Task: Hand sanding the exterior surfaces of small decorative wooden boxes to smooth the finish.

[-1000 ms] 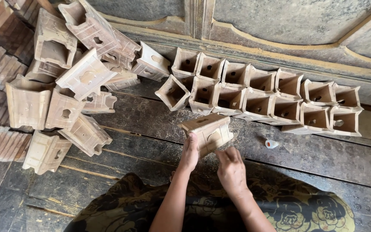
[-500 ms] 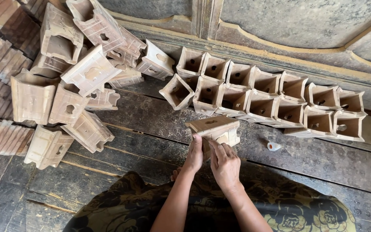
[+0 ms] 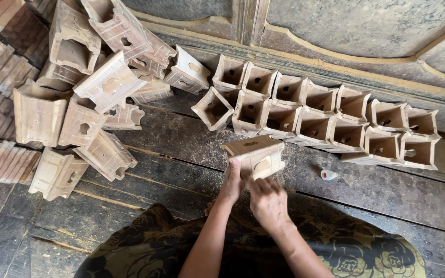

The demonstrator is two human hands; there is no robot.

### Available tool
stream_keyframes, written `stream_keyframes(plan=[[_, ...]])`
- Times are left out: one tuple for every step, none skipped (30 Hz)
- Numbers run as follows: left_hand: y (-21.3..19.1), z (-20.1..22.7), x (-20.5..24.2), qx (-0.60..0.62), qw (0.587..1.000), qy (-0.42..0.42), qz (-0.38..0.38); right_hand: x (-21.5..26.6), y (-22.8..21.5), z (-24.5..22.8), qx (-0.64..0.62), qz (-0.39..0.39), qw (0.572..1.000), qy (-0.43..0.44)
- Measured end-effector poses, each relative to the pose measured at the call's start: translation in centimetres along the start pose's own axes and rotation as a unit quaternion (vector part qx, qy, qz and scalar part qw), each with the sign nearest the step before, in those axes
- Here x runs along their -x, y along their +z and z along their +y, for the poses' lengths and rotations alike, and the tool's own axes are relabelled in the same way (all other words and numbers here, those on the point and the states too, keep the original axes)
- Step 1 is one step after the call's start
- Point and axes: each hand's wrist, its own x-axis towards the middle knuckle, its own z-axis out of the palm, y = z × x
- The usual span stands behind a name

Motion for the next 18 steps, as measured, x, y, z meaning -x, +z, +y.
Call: stream_keyframes(plan=[[0.0, 3.0, 0.9, 0.0, 1.0, 0.002, -0.001, 0.4, -0.2, -0.1, 0.002, 0.002, 1.0, 0.0], [0.0, 5.9, 1.7, -0.009, 1.0, 0.002, 0.005, 0.8, -0.4, -0.3, -0.004, 0.016, 1.0, -0.026], [0.0, 8.7, 2.8, -0.019, 1.0, 0.0, 0.012, 1.4, -0.6, -0.5, -0.01, 0.028, 0.998, -0.05], [0.5, 9.9, 3.8, -0.018, 1.0, -0.001, 0.011, 1.3, -1.2, -0.4, -0.01, 0.027, 0.998, -0.049], [0.8, 11.1, 4.8, -0.02, 0.999, -0.024, 0.012, 1.0, -1.7, -0.4, -0.031, 0.012, 0.999, -0.028], [1.1, 12.5, 5.8, -0.021, 0.999, -0.047, 0.013, 0.7, -2.3, -0.3, -0.052, -0.003, 0.999, -0.007], [0.9, 10.6, 4.4, -0.023, 0.999, -0.045, 0.012, 1.1, -2.3, 0.5, -0.051, 0.0, 0.999, -0.006], [0.7, 8.8, 2.9, 0.008, 1.0, -0.016, 0.025, 1.4, -2.4, 1.3, -0.085, -0.001, 0.996, 0.038], [0.6, 7.0, 1.5, 0.041, 0.998, 0.012, 0.035, 1.9, -2.5, 2.1, -0.117, -0.002, 0.99, 0.083], [-0.4, 3.8, 0.4, 0.041, 0.999, 0.013, 0.033, 2.0, -2.5, 3.1, -0.115, -0.001, 0.99, 0.084], [-1.3, 0.6, -0.9, 0.029, 0.998, 0.056, 0.022, 2.2, -2.6, 4.2, -0.116, 0.025, 0.984, 0.137], [-2.2, -2.5, -2.1, 0.017, 0.995, 0.099, 0.012, 2.4, -2.7, 5.3, -0.117, 0.051, 0.974, 0.188], [-2.2, -3.0, -2.5, 0.017, 0.995, 0.1, 0.007, 1.9, -3.4, 5.3, -0.113, 0.054, 0.974, 0.191], [-2.2, -3.5, -2.9, 0.007, 0.993, 0.12, -0.01, 1.5, -4.1, 5.4, -0.09, 0.075, 0.974, 0.196], [-2.3, -4.1, -3.2, -0.003, 0.99, 0.139, -0.025, 1.0, -4.8, 5.4, -0.068, 0.095, 0.973, 0.201], [-2.3, -4.4, -3.4, -0.004, 0.99, 0.138, -0.028, 1.1, -4.3, 5.6, -0.067, 0.096, 0.972, 0.203], [-2.3, -4.8, -3.5, -0.008, 0.989, 0.145, -0.039, 1.1, -3.8, 5.8, -0.049, 0.113, 0.973, 0.197], [-2.3, -5.1, -3.6, -0.012, 0.987, 0.153, -0.05, 1.2, -3.3, 6.0, -0.031, 0.131, 0.972, 0.191]])
